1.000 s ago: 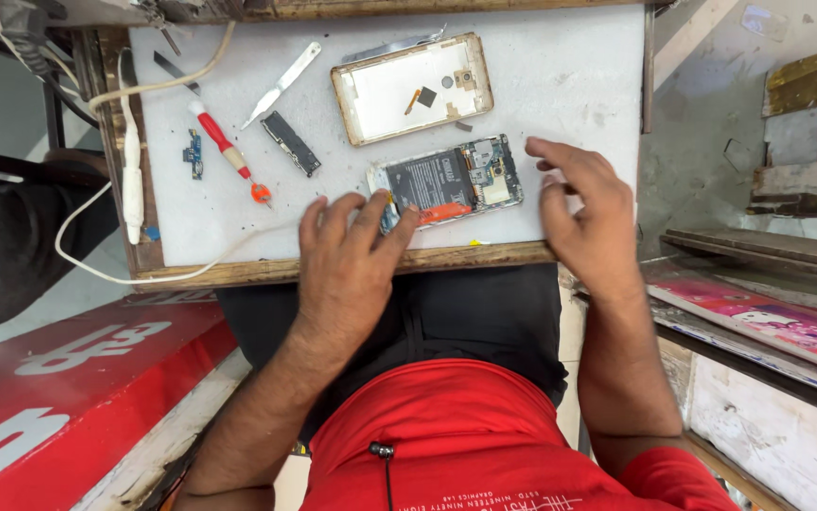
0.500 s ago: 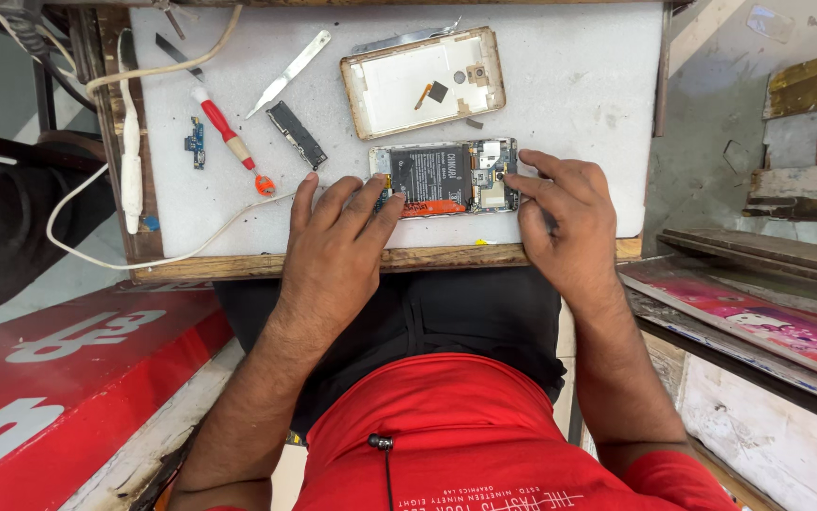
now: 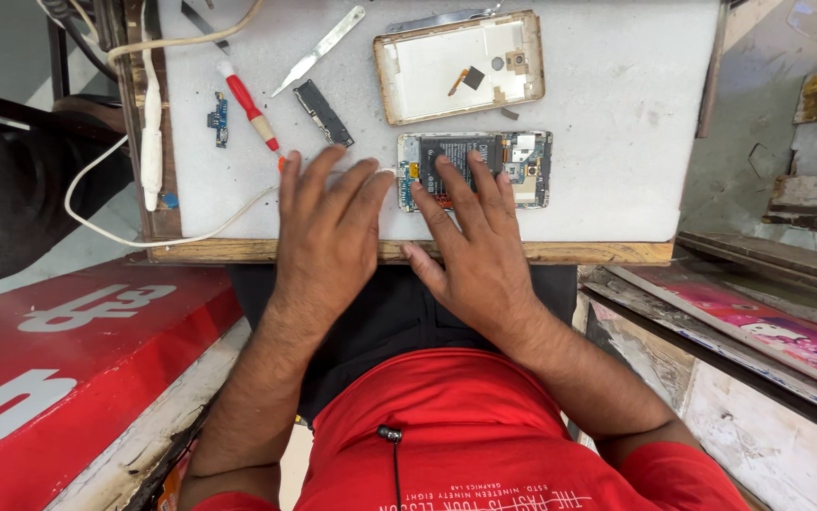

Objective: The person disassembles a smartphone, removes the screen and battery, and manipulates internal components on a workbench. They repeatedly connect and disconnect a charging cable and handle small parts and tools while the device remains open.

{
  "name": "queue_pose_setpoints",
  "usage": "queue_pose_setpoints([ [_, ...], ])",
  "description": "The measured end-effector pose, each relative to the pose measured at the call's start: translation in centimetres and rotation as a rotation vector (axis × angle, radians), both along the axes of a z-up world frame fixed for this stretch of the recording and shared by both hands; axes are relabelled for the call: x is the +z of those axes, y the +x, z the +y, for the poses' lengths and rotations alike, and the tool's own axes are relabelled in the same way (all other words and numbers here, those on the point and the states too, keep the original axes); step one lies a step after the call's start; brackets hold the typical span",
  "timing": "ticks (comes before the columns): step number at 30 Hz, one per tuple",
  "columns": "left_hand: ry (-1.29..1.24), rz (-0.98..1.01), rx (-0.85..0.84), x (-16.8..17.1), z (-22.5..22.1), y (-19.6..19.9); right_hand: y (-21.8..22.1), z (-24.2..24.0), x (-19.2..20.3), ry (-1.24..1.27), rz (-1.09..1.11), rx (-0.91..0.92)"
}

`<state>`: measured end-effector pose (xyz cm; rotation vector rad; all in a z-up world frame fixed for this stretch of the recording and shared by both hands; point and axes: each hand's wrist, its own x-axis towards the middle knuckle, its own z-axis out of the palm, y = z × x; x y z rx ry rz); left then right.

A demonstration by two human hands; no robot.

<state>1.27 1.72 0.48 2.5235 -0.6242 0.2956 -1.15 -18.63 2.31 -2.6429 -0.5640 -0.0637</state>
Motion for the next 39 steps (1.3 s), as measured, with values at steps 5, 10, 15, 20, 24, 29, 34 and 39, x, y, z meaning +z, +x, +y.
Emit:
queue_pose_setpoints([
  [5,0.016,-0.05,0.035,-0.1,0.4,1.2,-0.1,0.3,-0.5,-0.038,-0.014,-0.024],
  [10,0.041,-0.037,0.03,-0.5,-0.1,2.1,-0.2,0.8,-0.3,-0.078,0.013,-0.044],
  [15,0.059,-0.005,0.019,-0.5,0.0,2.5,0.1,1.1,-0.4,-0.075,0.017,-0.048],
  [20,0.064,0.014,-0.014,-0.3,0.1,2.9,-0.1,1.1,-0.8,-0.068,0.018,-0.056],
  [24,0.077,0.02,-0.024,-0.2,0.0,3.1,-0.2,1.0,-1.0,-0.065,0.033,-0.064],
  [29,0.056,0.034,-0.021,-0.2,0.0,3.1,-0.2,1.2,-1.0,-0.104,0.025,-0.071],
  [34,0.074,0.029,-0.001,-0.2,-0.2,2.8,-0.2,1.2,-1.1,-0.105,0.027,-0.07],
  [39,0.064,-0.082,0.048,0.3,-0.7,1.2,-0.2,0.9,-1.3,-0.101,0.016,-0.057],
])
